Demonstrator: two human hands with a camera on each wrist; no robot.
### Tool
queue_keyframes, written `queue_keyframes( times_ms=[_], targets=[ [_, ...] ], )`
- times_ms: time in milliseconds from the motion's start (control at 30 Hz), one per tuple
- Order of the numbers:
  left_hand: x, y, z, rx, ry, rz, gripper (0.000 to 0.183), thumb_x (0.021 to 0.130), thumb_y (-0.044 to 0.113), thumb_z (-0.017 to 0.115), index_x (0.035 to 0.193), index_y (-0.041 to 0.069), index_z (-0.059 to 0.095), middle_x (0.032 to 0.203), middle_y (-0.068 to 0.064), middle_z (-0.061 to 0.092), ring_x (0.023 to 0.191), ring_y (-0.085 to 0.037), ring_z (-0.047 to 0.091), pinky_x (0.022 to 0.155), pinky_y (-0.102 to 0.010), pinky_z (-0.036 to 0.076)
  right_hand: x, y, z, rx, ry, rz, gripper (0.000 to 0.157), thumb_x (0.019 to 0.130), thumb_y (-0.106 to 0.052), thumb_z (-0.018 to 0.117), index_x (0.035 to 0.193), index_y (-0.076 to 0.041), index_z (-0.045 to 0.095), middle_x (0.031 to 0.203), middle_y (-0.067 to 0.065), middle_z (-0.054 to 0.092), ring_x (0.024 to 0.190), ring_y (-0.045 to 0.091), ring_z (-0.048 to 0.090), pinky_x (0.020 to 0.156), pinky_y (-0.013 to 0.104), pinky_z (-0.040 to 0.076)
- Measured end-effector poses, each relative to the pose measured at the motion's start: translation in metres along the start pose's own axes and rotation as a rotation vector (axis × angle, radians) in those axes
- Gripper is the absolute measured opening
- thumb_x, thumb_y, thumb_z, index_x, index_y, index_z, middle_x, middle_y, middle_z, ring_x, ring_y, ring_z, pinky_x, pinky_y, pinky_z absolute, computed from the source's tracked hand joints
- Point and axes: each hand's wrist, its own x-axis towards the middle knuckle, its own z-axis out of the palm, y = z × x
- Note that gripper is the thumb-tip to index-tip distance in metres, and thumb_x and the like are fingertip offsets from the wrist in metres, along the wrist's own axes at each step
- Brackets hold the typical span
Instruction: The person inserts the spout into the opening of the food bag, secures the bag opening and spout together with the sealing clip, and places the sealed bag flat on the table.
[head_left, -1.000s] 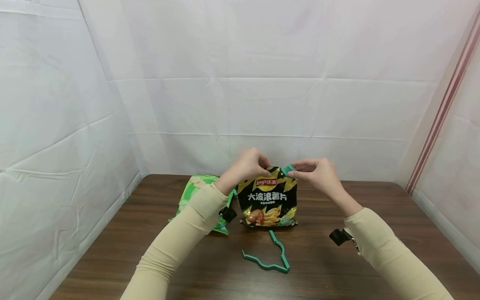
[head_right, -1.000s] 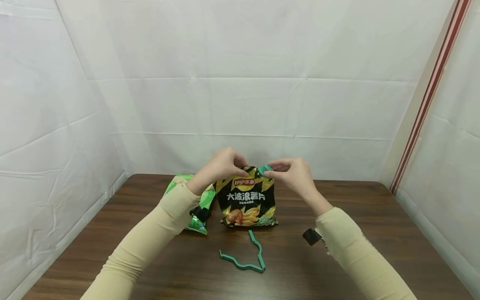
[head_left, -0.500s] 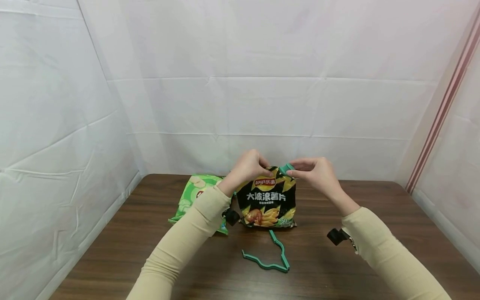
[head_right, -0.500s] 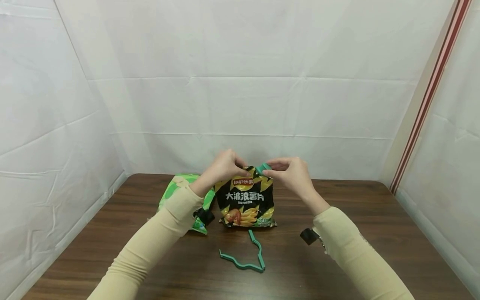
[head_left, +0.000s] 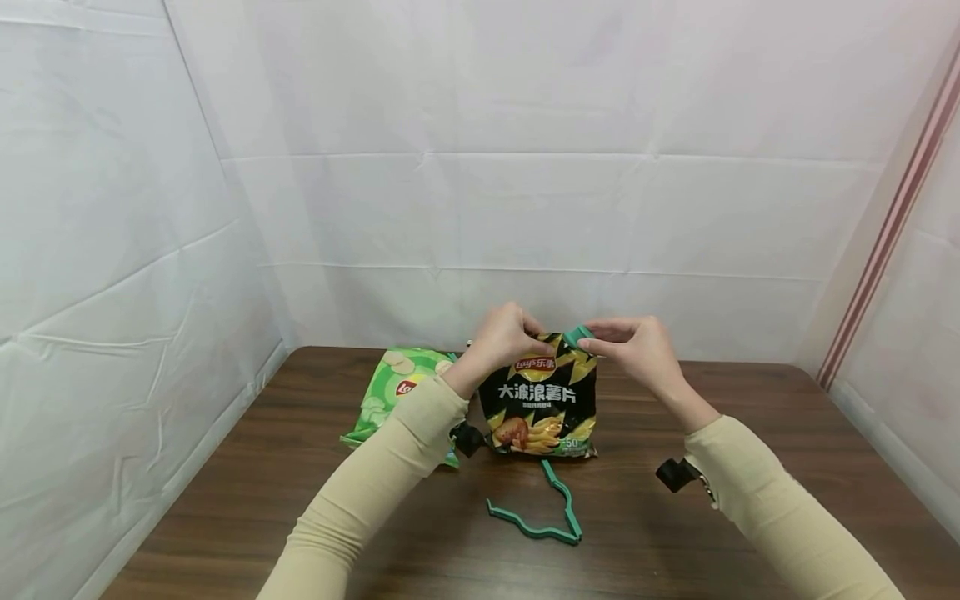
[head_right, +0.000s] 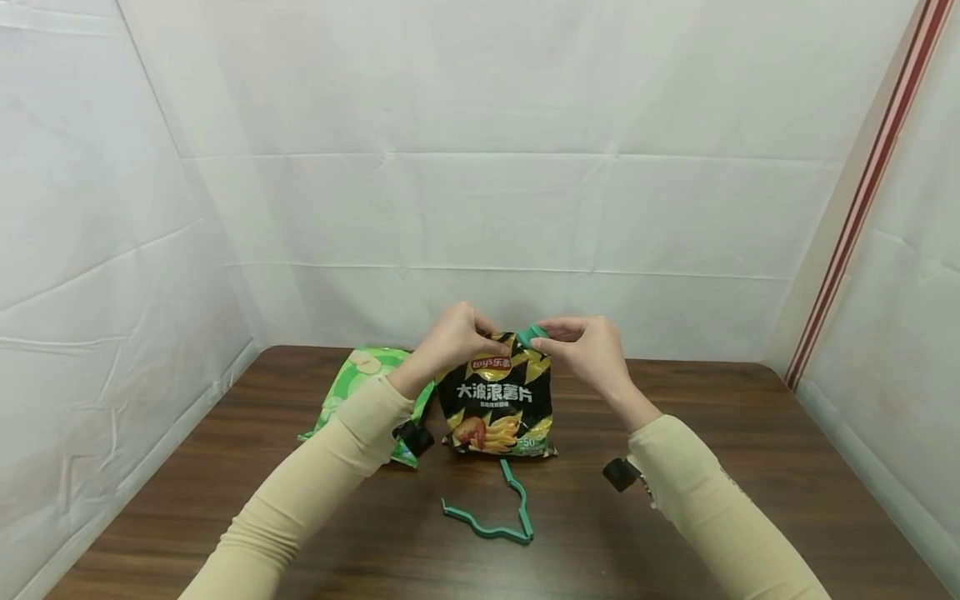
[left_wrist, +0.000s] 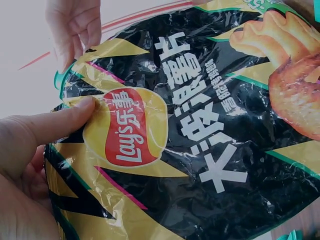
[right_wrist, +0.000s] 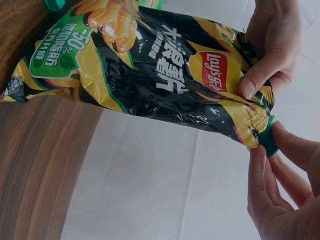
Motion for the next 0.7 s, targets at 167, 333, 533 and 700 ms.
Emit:
queue_keyframes(
  times_ms=[167,333,533,700],
  targets=[
    [0.001,0.000,0.004,-0.028,0.020,-0.011,0.012,0.078,0.023,0.079,0.074,0.012,0.078,0.069,-0.003,0.072,0.048,-0.007,0.047,0.048,-0.019,0.034,0.000,0.000,0.000,-0.004,0.019,-0.017,0.039,0.080,-0.040,0.075,0.109,-0.013,0.073,0.098,0.010,0.073,0.090,0.022,0.071,0.071,0.033,0.055],
    [0.000,-0.001,0.011,-0.011,0.081,0.009,0.011,0.078,0.024,0.079,0.075,0.014,0.079,0.066,0.001,0.071,0.045,-0.007,0.047,0.045,-0.018,0.035,0.000,0.001,0.000,0.017,0.018,-0.012,0.039,0.081,-0.038,0.074,0.110,-0.013,0.072,0.099,0.011,0.073,0.090,0.023,0.071,0.070,0.036,0.056],
    [0.000,-0.001,0.017,0.022,0.144,0.023,0.014,0.078,0.022,0.077,0.088,0.013,0.079,0.077,-0.002,0.074,0.042,-0.006,0.047,0.042,-0.018,0.034,0.000,0.001,0.000,0.011,0.028,-0.024,0.038,0.081,-0.038,0.074,0.110,-0.013,0.072,0.099,0.011,0.073,0.089,0.022,0.071,0.068,0.031,0.056],
    [0.001,-0.003,0.021,0.070,0.184,0.034,0.017,0.079,0.021,0.074,0.093,0.012,0.078,0.077,-0.002,0.074,0.037,-0.005,0.040,0.039,-0.017,0.029,0.001,0.002,0.000,0.003,0.038,-0.036,0.038,0.082,-0.037,0.074,0.110,-0.013,0.072,0.100,0.011,0.073,0.089,0.022,0.071,0.067,0.025,0.055]
  ],
)
